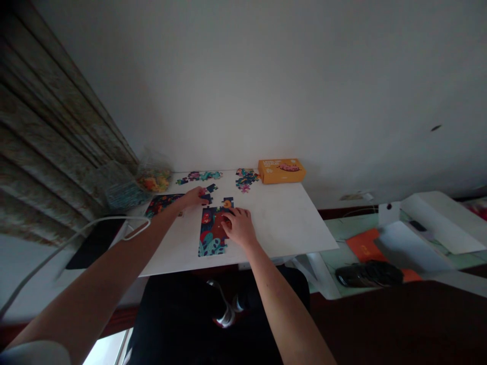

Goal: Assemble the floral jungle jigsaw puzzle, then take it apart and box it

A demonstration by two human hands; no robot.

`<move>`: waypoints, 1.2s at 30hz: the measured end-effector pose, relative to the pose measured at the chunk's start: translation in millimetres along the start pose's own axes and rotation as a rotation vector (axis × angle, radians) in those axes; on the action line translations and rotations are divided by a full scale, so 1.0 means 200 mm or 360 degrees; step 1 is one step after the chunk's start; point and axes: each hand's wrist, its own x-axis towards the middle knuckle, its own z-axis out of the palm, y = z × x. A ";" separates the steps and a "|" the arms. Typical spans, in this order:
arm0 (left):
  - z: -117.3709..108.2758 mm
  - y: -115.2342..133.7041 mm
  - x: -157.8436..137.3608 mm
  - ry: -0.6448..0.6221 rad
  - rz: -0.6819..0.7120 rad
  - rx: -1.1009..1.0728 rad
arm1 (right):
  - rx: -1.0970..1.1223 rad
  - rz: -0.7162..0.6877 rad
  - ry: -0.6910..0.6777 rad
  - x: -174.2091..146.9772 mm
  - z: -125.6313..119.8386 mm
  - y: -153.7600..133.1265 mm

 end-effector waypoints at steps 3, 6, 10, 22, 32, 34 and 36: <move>0.02 0.00 -0.03 0.0030 -0.0015 -0.0078 | 0.0000 -0.0002 -0.0005 0.00 0.00 0.00; 0.04 -0.01 -0.07 0.0007 0.0049 -0.0288 | -0.0002 0.0013 -0.0025 0.00 0.00 0.00; 0.07 -0.01 -0.09 0.0029 0.0061 -0.0323 | -0.0006 0.0008 -0.0026 0.00 0.00 0.00; 0.13 -0.01 -0.15 0.0128 0.0159 0.0105 | -0.0001 0.0012 -0.0028 0.00 0.00 0.00; 0.16 0.05 -0.34 0.0235 0.0290 0.0459 | -0.0010 0.0014 -0.0040 0.00 -0.01 -0.01; 0.16 0.05 -0.35 0.0255 0.0287 0.0460 | -0.0009 0.0015 -0.0045 0.00 -0.01 -0.01; 0.16 0.05 -0.35 0.0269 0.0272 0.0470 | -0.0005 0.0012 -0.0041 0.00 -0.01 -0.01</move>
